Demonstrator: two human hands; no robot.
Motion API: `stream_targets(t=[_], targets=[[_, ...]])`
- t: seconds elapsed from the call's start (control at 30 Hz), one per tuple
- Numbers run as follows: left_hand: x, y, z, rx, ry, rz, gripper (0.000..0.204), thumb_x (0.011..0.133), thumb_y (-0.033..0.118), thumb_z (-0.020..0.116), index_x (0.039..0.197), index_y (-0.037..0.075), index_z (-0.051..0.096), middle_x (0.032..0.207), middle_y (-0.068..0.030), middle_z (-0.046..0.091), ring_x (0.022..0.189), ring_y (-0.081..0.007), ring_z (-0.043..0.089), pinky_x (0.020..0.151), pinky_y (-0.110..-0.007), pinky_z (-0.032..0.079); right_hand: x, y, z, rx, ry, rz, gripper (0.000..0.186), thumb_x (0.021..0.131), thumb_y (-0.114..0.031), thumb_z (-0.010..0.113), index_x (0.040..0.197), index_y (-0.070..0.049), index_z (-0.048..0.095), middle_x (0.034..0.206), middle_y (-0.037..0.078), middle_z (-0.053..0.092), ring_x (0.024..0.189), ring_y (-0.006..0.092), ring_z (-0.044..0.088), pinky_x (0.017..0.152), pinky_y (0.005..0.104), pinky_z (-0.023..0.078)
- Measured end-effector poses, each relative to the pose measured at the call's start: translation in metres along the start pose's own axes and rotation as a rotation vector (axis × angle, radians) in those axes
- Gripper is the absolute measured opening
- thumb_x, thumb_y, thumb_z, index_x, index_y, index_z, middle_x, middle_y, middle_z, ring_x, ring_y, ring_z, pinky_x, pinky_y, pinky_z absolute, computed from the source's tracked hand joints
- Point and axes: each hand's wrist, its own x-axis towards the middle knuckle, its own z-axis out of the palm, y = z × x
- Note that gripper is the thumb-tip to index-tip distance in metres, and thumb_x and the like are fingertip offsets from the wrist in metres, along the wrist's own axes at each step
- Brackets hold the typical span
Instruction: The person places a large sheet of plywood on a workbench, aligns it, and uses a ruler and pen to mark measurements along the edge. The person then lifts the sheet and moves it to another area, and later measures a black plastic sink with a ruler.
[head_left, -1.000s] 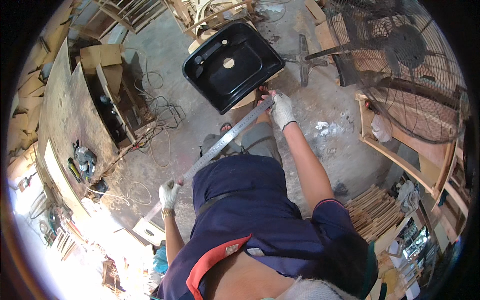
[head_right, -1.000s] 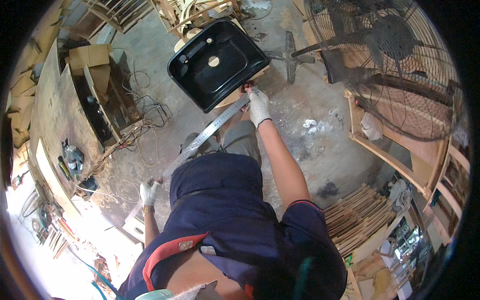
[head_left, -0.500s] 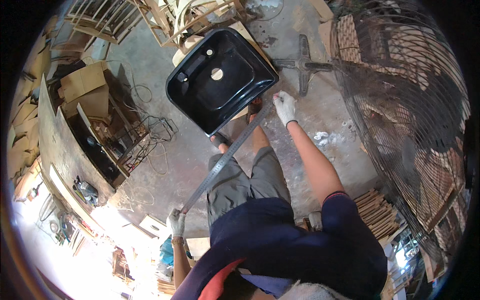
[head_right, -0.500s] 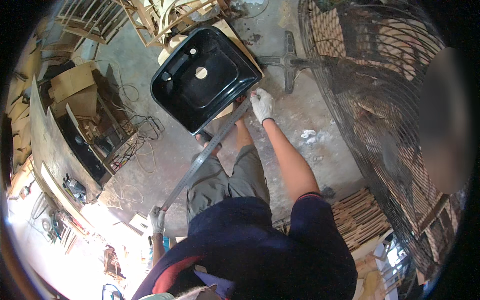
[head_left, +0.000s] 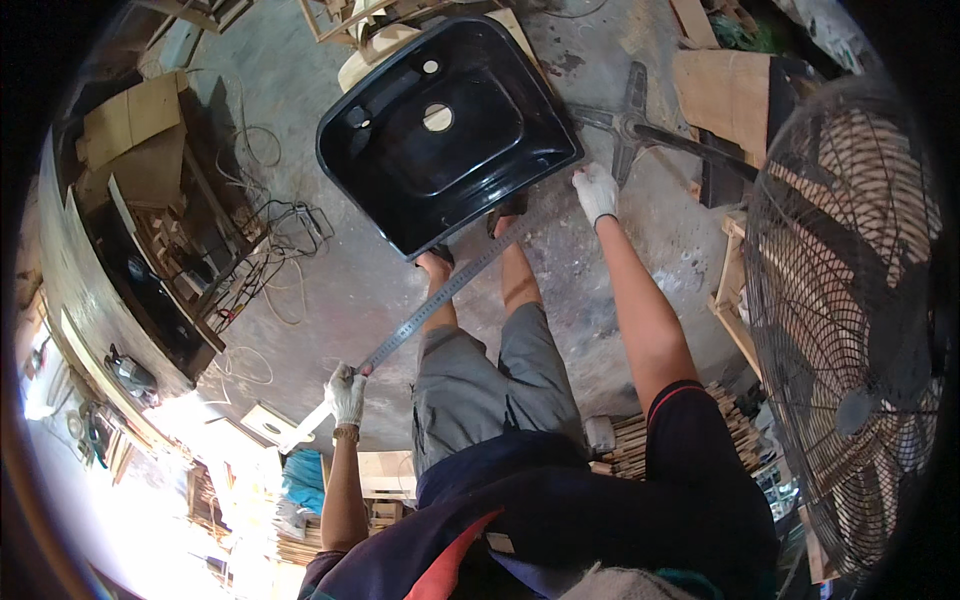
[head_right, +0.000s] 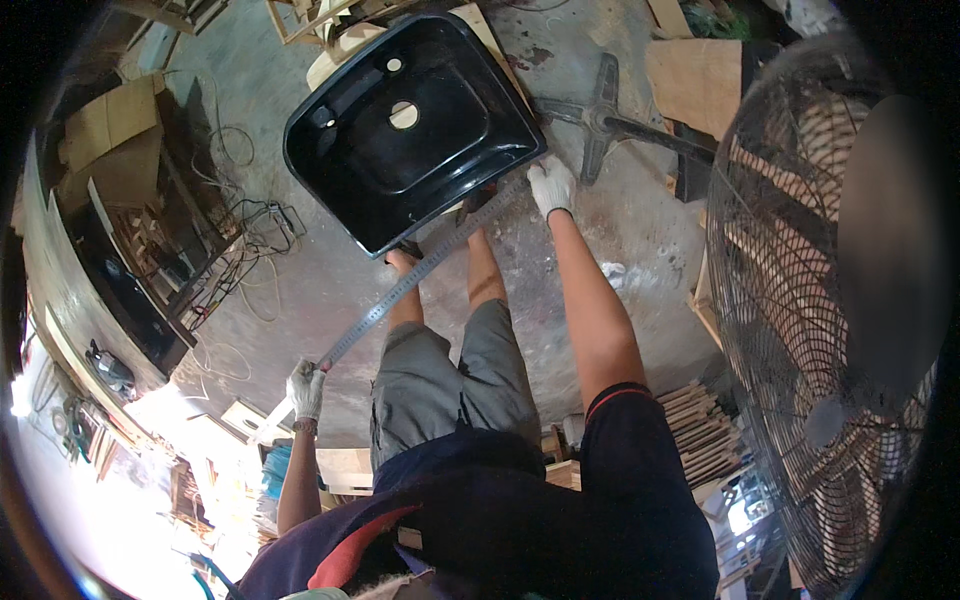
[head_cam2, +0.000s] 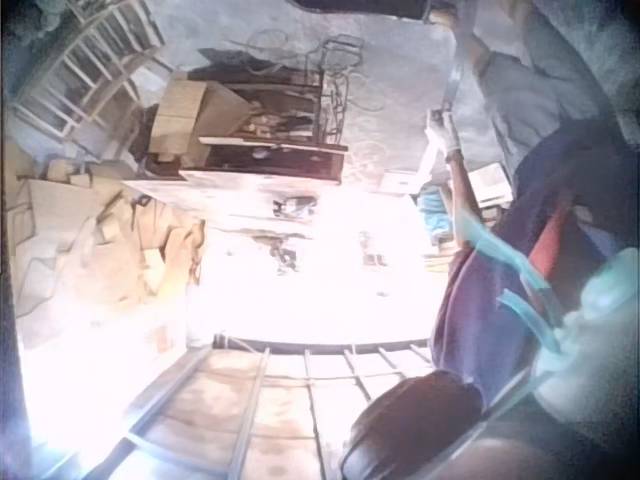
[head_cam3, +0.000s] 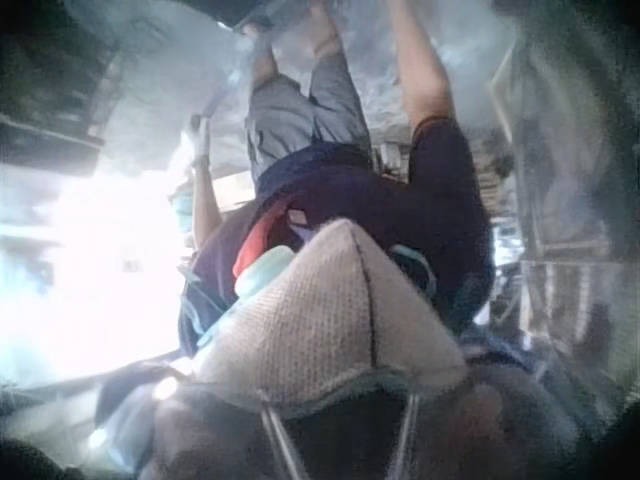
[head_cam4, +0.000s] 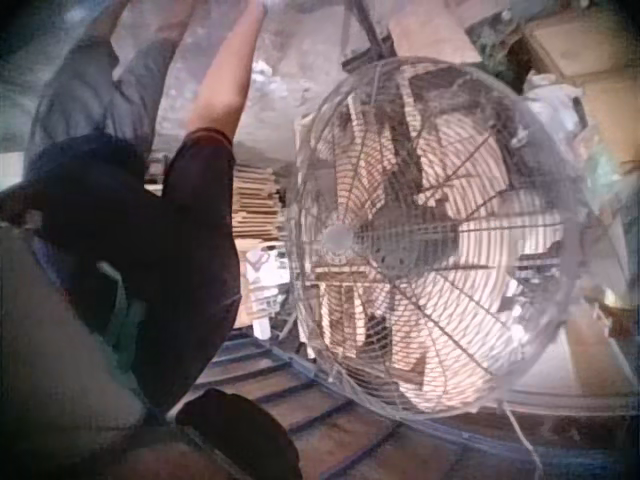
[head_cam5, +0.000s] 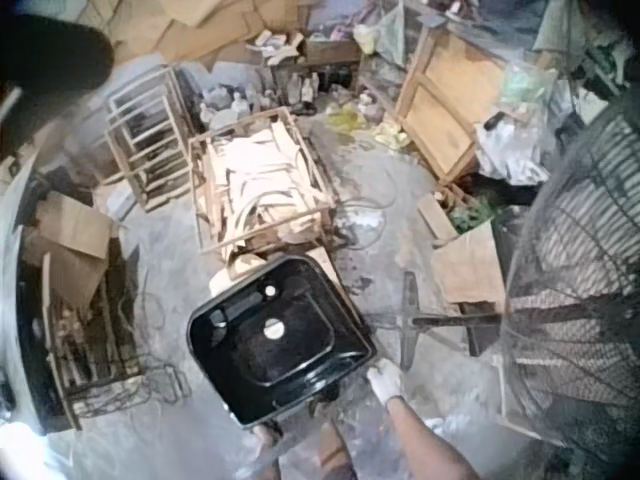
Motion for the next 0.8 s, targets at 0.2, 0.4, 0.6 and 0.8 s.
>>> stream_targets(t=[0.2, 0.4, 0.6, 0.8], targets=[[-0.024, -0.022, 0.01, 0.007, -0.015, -0.115, 0.048, 0.077, 0.05, 0.08, 0.076, 0.006, 0.062, 0.068, -0.0132, 0.063, 0.068, -0.0363, 0.059, 0.077, -0.046, 0.047, -0.037, -0.005, 0.019, 0.04, -0.098, 0.033, 0.048, 0.086, -0.033, 0.067, 0.115, 0.005, 0.067, 0.117, 0.029, 0.069, 0.113, 0.0432, 0.065, 0.098, 0.0453, 0.05], [-0.04, -0.042, 0.031, 0.048, -0.042, -0.14, 0.054, 0.076, 0.057, 0.079, 0.073, 0.006, 0.06, 0.068, -0.0141, 0.062, 0.07, -0.0377, 0.061, 0.076, -0.047, 0.044, -0.053, 0.023, 0.036, -0.078, -0.176, -0.052, 0.042, 0.084, -0.028, 0.068, 0.11, 0.005, 0.064, 0.109, 0.03, 0.069, 0.105, 0.0462, 0.065, 0.092, 0.0487, 0.049], [-0.051, -0.056, 0.064, 0.006, -0.099, -0.183, 0.054, 0.076, 0.061, 0.077, 0.074, 0.009, 0.062, 0.07, -0.0119, 0.065, 0.074, -0.035, 0.064, 0.082, -0.047, 0.042, -0.055, 0.079, 0.04, 0.016, -0.257, 0.05, 0.04, 0.081, -0.022, 0.069, 0.111, 0.005, 0.064, 0.104, 0.027, 0.071, 0.101, 0.044, 0.067, 0.09, 0.0462, 0.051], [-0.06, -0.067, 0.093, -0.018, -0.054, -0.139, 0.053, 0.075, 0.061, 0.078, 0.076, 0.01, 0.062, 0.076, -0.0103, 0.067, 0.079, -0.0331, 0.066, 0.084, -0.045, 0.042, -0.054, 0.078, 0.023, -0.267, -0.313, 0.14, 0.043, 0.079, -0.023, 0.072, 0.111, 0.005, 0.065, 0.103, 0.025, 0.072, 0.1, 0.0403, 0.069, 0.089, 0.046, 0.052]])
